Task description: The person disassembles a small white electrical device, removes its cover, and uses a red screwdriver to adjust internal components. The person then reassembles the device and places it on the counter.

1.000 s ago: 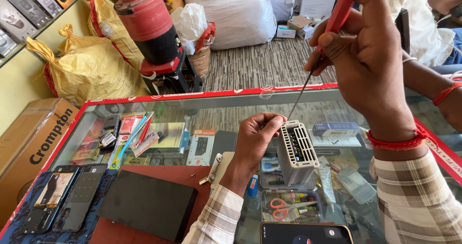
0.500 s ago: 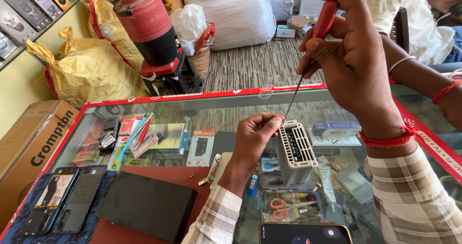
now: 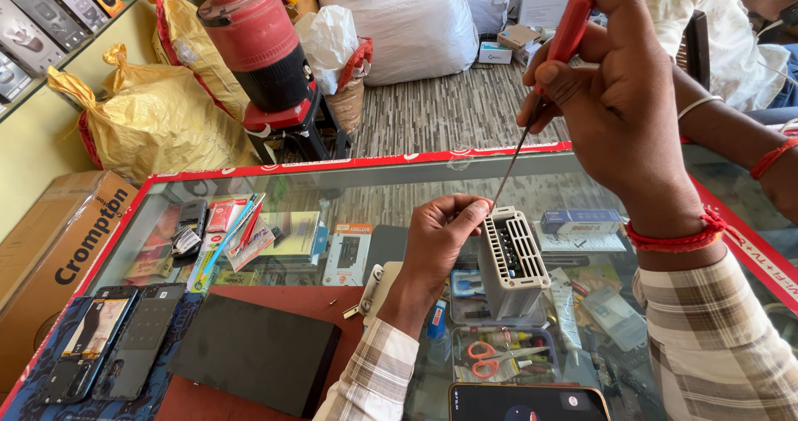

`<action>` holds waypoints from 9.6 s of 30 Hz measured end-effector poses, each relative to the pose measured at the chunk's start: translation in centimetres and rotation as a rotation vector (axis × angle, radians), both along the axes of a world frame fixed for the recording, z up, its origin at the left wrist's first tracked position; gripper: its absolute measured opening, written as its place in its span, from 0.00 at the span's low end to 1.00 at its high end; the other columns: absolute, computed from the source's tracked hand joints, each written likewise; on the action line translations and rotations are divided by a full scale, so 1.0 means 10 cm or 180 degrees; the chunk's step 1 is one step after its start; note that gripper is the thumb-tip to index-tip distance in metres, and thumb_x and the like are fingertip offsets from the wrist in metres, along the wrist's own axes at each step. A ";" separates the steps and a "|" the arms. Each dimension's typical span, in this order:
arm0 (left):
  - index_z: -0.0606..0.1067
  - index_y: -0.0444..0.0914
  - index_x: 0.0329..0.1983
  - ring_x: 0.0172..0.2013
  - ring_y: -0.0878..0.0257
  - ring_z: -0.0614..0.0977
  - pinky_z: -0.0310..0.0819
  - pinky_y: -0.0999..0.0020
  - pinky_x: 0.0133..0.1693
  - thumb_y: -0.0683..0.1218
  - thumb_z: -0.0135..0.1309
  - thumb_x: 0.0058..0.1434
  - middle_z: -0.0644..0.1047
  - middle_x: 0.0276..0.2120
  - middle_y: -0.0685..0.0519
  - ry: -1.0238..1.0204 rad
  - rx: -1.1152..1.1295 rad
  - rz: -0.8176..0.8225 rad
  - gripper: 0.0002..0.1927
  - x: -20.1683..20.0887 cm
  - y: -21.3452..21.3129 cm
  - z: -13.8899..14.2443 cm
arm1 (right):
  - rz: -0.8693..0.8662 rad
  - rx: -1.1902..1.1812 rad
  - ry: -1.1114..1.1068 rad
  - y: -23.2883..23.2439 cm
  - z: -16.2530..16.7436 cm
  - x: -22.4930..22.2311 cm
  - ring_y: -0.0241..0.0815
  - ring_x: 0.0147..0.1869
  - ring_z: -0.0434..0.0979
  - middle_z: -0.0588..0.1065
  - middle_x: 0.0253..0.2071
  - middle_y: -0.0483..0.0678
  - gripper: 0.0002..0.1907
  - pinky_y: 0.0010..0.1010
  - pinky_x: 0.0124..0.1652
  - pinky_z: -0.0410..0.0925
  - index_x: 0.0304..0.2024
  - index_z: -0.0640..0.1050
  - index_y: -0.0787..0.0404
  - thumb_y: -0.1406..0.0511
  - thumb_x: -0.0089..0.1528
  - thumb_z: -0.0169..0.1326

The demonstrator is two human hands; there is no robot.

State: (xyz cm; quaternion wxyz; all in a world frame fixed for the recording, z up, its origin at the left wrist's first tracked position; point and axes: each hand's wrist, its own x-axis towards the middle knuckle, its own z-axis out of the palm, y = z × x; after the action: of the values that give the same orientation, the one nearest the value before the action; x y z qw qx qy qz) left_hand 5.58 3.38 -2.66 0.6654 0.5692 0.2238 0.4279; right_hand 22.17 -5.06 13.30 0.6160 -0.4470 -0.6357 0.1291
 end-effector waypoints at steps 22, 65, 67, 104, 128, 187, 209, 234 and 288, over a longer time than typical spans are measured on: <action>0.83 0.31 0.45 0.37 0.71 0.79 0.75 0.74 0.42 0.41 0.58 0.65 0.83 0.38 0.51 -0.0160 0.0103 -0.0114 0.09 -0.02 -0.01 -0.01 | 0.0104 0.0622 -0.0526 0.02 0.00 -0.19 0.33 0.45 0.79 0.77 0.48 0.51 0.26 0.22 0.45 0.76 0.71 0.62 0.63 0.73 0.74 0.54; 0.82 0.30 0.46 0.41 0.69 0.82 0.76 0.74 0.47 0.39 0.57 0.64 0.84 0.41 0.50 -0.0086 0.0066 -0.0163 0.10 -0.05 -0.04 0.07 | 0.0150 0.0655 0.0626 0.10 -0.05 -0.20 0.30 0.41 0.75 0.75 0.44 0.44 0.22 0.20 0.46 0.73 0.63 0.68 0.67 0.70 0.68 0.56; 0.82 0.30 0.46 0.40 0.69 0.81 0.76 0.74 0.47 0.39 0.58 0.64 0.84 0.41 0.49 -0.0092 0.0057 -0.0163 0.10 -0.05 -0.03 0.06 | 0.0262 0.0518 0.0666 0.05 -0.01 -0.21 0.29 0.42 0.78 0.77 0.46 0.43 0.22 0.20 0.48 0.75 0.62 0.68 0.67 0.68 0.67 0.53; 0.81 0.27 0.48 0.32 0.68 0.82 0.79 0.74 0.34 0.40 0.53 0.69 0.83 0.35 0.50 -0.0280 -0.0107 -0.0368 0.11 -0.04 0.00 -0.02 | 0.0377 0.0812 0.0402 0.03 -0.09 -0.13 0.37 0.45 0.82 0.77 0.45 0.51 0.20 0.29 0.48 0.80 0.64 0.67 0.69 0.72 0.73 0.60; 0.72 0.34 0.51 0.35 0.65 0.78 0.76 0.67 0.39 0.52 0.29 0.69 0.78 0.38 0.49 -0.0271 -0.0176 -0.1542 0.24 0.04 -0.08 -0.21 | 0.3337 -0.0768 0.2002 0.60 0.03 0.03 0.31 0.15 0.45 0.52 0.15 0.40 0.25 0.25 0.17 0.45 0.24 0.60 0.57 0.54 0.74 0.40; 0.72 0.34 0.50 0.33 0.65 0.79 0.77 0.67 0.38 0.54 0.32 0.68 0.78 0.36 0.50 -0.0377 -0.0031 -0.1552 0.23 0.11 -0.03 -0.27 | 0.1131 0.0641 0.1278 0.39 0.02 -0.48 0.31 0.18 0.52 0.59 0.20 0.42 0.17 0.27 0.17 0.47 0.28 0.64 0.59 0.64 0.74 0.41; 0.73 0.32 0.50 0.39 0.65 0.78 0.73 0.67 0.42 0.56 0.33 0.66 0.77 0.39 0.50 -0.0182 0.0653 -0.0789 0.26 0.08 -0.15 -0.18 | 0.0534 -0.1161 -0.1294 -0.24 -1.01 0.37 0.26 0.33 0.69 0.80 0.41 0.39 0.42 0.22 0.28 0.64 0.50 0.77 0.60 0.47 0.39 0.73; 0.72 0.32 0.48 0.31 0.71 0.74 0.70 0.72 0.34 0.45 0.38 0.67 0.75 0.32 0.54 0.0185 0.0615 -0.0565 0.15 -0.02 -0.20 -0.02 | -0.0115 -0.1869 -0.2062 -0.45 -0.70 -0.07 0.51 0.34 0.84 0.78 0.49 0.51 0.67 0.43 0.34 0.74 0.69 0.58 0.49 0.47 0.32 0.78; 0.71 0.32 0.53 0.31 0.73 0.78 0.75 0.74 0.34 0.41 0.42 0.67 0.78 0.34 0.54 -0.0219 -0.0214 -0.0990 0.14 0.04 -0.11 -0.17 | -0.0039 -0.0933 -0.1775 -0.38 -0.99 0.08 0.39 0.20 0.68 0.78 0.43 0.49 0.59 0.32 0.25 0.68 0.61 0.63 0.60 0.51 0.30 0.73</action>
State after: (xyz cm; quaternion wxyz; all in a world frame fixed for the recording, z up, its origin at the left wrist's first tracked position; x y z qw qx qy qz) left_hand 5.97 2.26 -4.37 0.7496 0.5595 0.1242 0.3312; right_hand 22.97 -8.91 3.38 0.3477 -0.5530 -0.7520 0.0881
